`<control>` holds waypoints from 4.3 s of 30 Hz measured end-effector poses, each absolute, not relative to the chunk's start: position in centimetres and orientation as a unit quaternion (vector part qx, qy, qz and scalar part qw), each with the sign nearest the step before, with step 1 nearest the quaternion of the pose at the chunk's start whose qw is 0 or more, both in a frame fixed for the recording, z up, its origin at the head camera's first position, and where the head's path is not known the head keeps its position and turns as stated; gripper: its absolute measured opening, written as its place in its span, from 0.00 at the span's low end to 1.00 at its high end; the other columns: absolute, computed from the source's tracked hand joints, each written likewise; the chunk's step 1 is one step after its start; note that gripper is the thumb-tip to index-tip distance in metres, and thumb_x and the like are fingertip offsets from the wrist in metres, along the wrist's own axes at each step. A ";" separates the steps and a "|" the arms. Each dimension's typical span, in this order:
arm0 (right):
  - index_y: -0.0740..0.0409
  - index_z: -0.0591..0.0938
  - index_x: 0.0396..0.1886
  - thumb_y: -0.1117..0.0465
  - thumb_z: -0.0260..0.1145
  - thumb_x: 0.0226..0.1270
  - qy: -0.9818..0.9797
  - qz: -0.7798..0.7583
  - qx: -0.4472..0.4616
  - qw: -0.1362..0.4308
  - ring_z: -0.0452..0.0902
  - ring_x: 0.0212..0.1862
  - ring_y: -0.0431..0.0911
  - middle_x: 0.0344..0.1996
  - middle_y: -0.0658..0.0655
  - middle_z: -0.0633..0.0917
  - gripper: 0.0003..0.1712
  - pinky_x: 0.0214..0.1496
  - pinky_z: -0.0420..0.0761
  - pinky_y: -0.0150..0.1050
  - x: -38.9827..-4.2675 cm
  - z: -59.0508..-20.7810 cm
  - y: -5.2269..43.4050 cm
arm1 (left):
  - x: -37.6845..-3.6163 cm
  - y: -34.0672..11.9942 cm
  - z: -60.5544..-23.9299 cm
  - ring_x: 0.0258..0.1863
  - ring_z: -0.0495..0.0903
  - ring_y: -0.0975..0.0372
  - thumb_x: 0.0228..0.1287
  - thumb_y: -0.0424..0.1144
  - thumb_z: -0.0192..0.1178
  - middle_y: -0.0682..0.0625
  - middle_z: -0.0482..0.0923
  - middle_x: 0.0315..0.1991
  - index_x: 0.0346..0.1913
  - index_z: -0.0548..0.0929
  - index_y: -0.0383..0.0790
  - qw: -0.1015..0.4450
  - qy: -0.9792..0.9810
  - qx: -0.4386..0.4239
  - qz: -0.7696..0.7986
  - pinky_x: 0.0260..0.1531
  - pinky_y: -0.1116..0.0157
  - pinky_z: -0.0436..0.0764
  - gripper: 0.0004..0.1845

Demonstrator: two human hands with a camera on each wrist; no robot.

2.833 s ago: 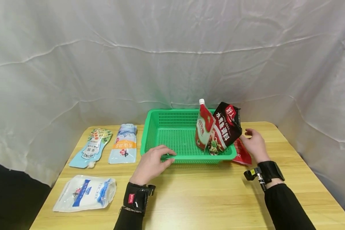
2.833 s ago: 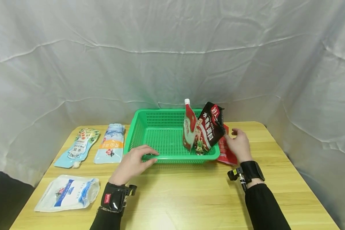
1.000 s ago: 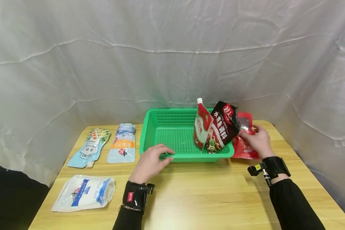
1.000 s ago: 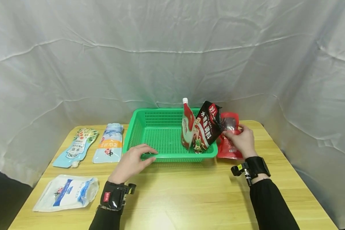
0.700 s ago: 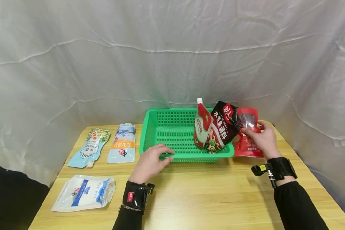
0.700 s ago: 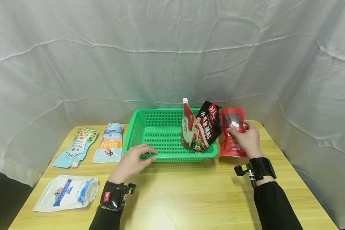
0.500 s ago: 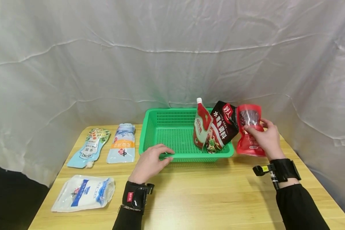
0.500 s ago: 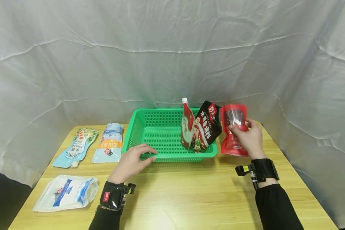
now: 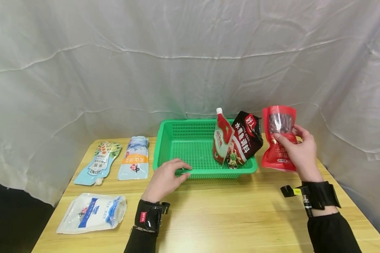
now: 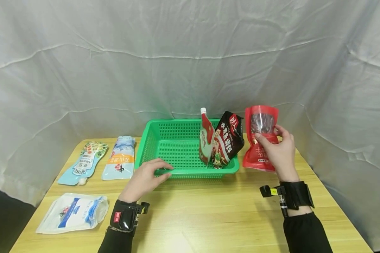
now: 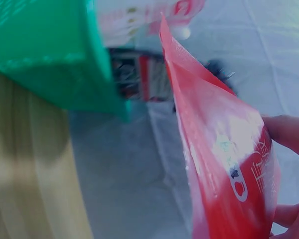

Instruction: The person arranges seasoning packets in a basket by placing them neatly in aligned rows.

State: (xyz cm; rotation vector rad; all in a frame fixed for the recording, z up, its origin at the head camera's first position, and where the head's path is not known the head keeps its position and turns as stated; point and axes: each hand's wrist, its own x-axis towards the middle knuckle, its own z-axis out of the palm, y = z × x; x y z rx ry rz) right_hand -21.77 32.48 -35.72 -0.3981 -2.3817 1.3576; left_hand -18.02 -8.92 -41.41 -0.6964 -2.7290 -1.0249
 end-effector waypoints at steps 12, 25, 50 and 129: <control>0.50 0.65 0.80 0.49 0.75 0.67 -0.805 0.539 -0.117 0.217 0.77 0.47 0.35 0.60 0.45 0.70 0.46 0.38 0.81 0.21 -19.5 -33.9 28.7 | -18.1 -8.9 -41.4 0.53 0.85 0.55 0.67 0.41 0.72 0.56 0.86 0.51 0.49 0.90 0.50 0.078 -0.911 -0.231 -0.333 0.48 0.54 0.85 0.10; 0.50 0.68 0.78 0.58 0.75 0.67 -0.774 0.596 -0.013 0.211 0.79 0.51 0.41 0.59 0.47 0.70 0.42 0.41 0.83 0.25 -17.9 -34.3 21.7 | -18.1 -8.9 -41.5 0.53 0.85 0.54 0.66 0.40 0.72 0.55 0.86 0.51 0.50 0.90 0.49 0.075 -0.909 -0.234 -0.336 0.49 0.53 0.85 0.10; 0.52 0.69 0.77 0.61 0.80 0.61 -0.785 0.592 0.114 0.140 0.79 0.53 0.51 0.62 0.56 0.70 0.45 0.46 0.87 0.36 -17.3 -37.2 14.7 | -18.1 -9.2 -40.8 0.63 0.80 0.55 0.72 0.45 0.67 0.53 0.84 0.59 0.60 0.86 0.47 0.090 -0.897 -0.206 -0.380 0.62 0.48 0.80 0.17; 0.58 0.70 0.68 0.62 0.69 0.73 -0.612 0.788 0.062 -0.012 0.83 0.55 0.48 0.56 0.59 0.82 0.28 0.56 0.87 0.43 -17.4 -39.1 12.7 | -17.6 -9.5 -39.0 0.53 0.76 0.58 0.70 0.35 0.59 0.49 0.77 0.55 0.67 0.73 0.33 0.303 -0.590 -0.069 -0.745 0.46 0.69 0.83 0.24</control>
